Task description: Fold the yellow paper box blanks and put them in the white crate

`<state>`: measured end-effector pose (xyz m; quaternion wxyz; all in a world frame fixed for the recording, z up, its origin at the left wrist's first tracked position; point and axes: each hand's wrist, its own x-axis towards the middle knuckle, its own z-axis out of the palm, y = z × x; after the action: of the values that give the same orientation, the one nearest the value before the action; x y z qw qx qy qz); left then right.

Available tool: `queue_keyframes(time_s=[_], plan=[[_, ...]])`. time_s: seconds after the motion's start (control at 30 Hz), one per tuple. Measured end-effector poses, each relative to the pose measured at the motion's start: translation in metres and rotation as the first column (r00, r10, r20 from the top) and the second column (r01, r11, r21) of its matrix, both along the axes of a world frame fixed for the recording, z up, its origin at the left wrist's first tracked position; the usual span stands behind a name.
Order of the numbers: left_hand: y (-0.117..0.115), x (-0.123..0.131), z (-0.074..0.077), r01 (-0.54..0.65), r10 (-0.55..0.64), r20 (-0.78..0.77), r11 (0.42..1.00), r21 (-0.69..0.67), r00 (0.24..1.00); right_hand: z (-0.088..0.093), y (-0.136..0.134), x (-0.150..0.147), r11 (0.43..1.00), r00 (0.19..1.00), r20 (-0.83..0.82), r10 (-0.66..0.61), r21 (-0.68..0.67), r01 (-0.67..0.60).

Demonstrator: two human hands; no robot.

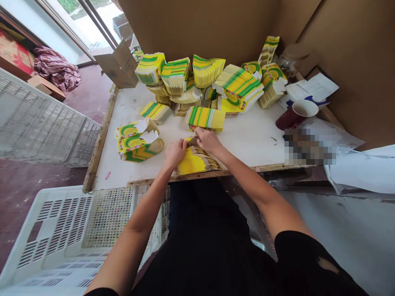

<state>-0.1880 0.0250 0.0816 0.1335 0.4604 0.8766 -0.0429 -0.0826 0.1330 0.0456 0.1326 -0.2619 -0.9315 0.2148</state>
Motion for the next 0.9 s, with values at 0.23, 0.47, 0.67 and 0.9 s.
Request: queue_keyframes(time_s=[0.23, 0.47, 0.67, 0.9], plan=[[-0.003, -0.001, -0.002, -0.077, 0.077, -0.014, 0.996, 0.046, 0.997, 0.011, -0.009, -0.030, 0.961, 0.970, 0.064, -0.233, -0.137, 0.240], [-0.003, -0.002, 0.001, -0.175, 0.177, -0.027, 0.981, 0.080, 0.984, -0.006, -0.021, -0.061, 0.813, 0.918, -0.061, -0.393, -0.490, 0.315], [-0.005, -0.002, 0.000, -0.194, 0.195, 0.002, 0.976, 0.103, 0.981, -0.009, -0.022, -0.061, 0.803, 0.917, -0.105, -0.384, -0.529, 0.275], [-0.007, -0.004, -0.005, -0.209, 0.205, 0.039, 0.972, 0.112, 0.978, 0.000, -0.004, -0.046, 0.862, 0.953, -0.092, -0.288, -0.460, 0.216]])
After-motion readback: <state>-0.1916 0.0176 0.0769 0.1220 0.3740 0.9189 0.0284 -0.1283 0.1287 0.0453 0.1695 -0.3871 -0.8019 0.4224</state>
